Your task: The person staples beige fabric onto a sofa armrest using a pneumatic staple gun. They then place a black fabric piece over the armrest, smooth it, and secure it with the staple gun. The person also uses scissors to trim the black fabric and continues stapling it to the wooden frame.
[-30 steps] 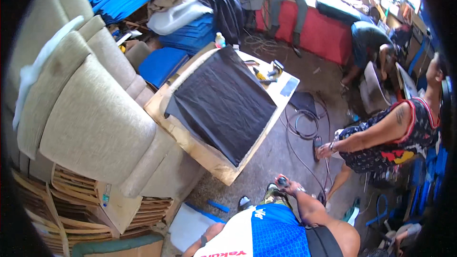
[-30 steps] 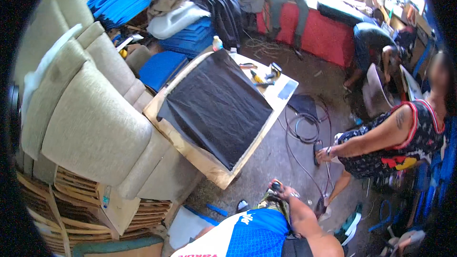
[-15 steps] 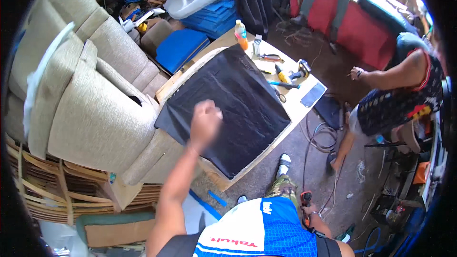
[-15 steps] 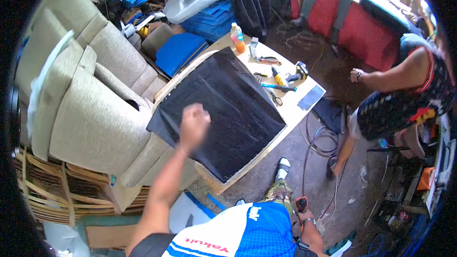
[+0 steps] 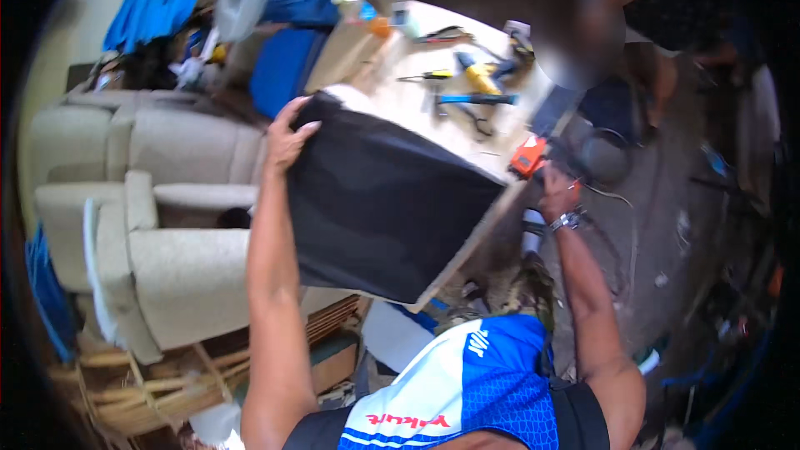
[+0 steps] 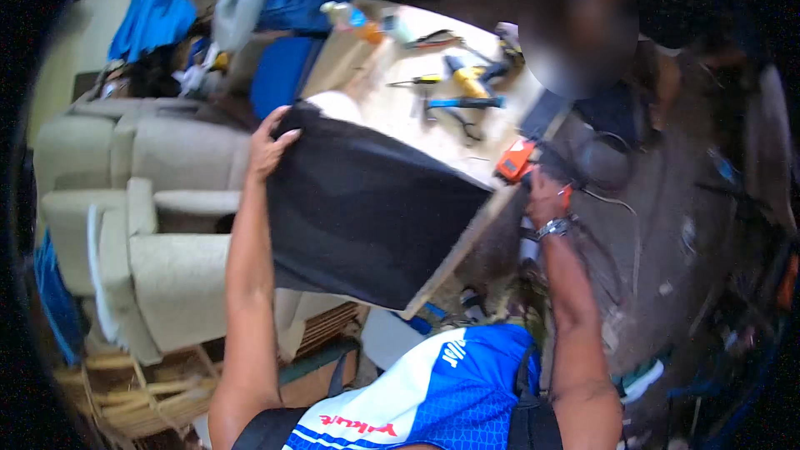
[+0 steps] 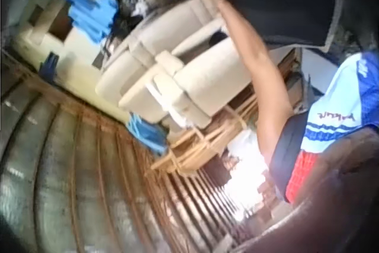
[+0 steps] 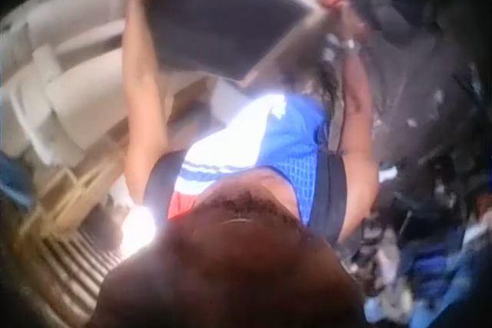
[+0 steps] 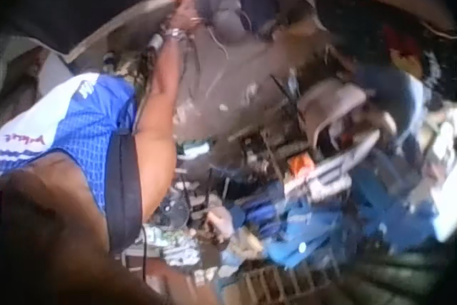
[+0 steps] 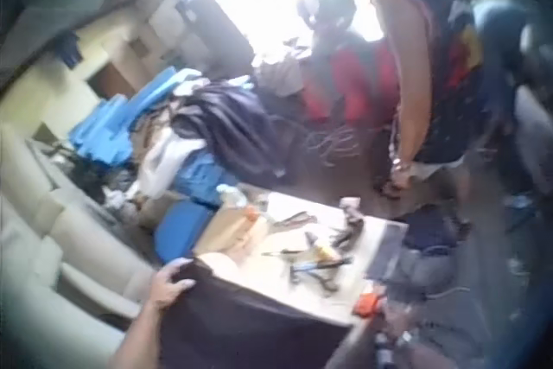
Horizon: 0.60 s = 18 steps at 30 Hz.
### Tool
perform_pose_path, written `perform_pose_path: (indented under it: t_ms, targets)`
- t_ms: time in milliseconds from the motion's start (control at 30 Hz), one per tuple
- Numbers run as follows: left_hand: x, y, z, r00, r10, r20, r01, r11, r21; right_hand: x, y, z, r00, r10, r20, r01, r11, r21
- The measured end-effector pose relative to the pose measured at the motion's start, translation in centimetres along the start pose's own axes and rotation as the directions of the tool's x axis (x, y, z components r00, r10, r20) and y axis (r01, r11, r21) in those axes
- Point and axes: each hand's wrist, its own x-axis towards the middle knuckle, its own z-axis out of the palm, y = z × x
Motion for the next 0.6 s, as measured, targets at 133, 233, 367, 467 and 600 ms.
perform_pose_path:
  t_ms: [133, 233, 367, 467, 600]
  targets:
    - [1.1, -1.9, -0.3, 0.989, -0.119, -0.09, 0.106, 0.984, -0.14, 10.9, -0.1, 4.1, 0.994, -0.101, -0.05, 0.102, 0.995, 0.015]
    - [0.5, -1.5, -0.2, 0.987, -0.146, -0.067, 0.137, 0.983, -0.124, 12.2, -4.1, 0.2, 0.998, -0.054, -0.021, 0.053, 0.997, -0.052]
    - [-0.4, -3.8, -1.4, 0.991, -0.131, -0.019, 0.125, 0.973, -0.194, 8.8, -10.3, 0.1, 0.963, -0.03, -0.266, 0.047, 0.997, 0.057]
    - [1.1, -2.9, -1.6, 0.998, -0.064, -0.02, 0.063, 0.997, -0.034, 5.0, -16.1, -2.1, 0.893, -0.08, -0.444, 0.213, 0.942, 0.259]
    - [2.7, -2.9, -1.8, 0.995, -0.033, 0.093, 0.038, 0.998, -0.05, 3.4, -27.8, -7.8, 0.706, -0.506, -0.495, 0.678, 0.686, 0.266]
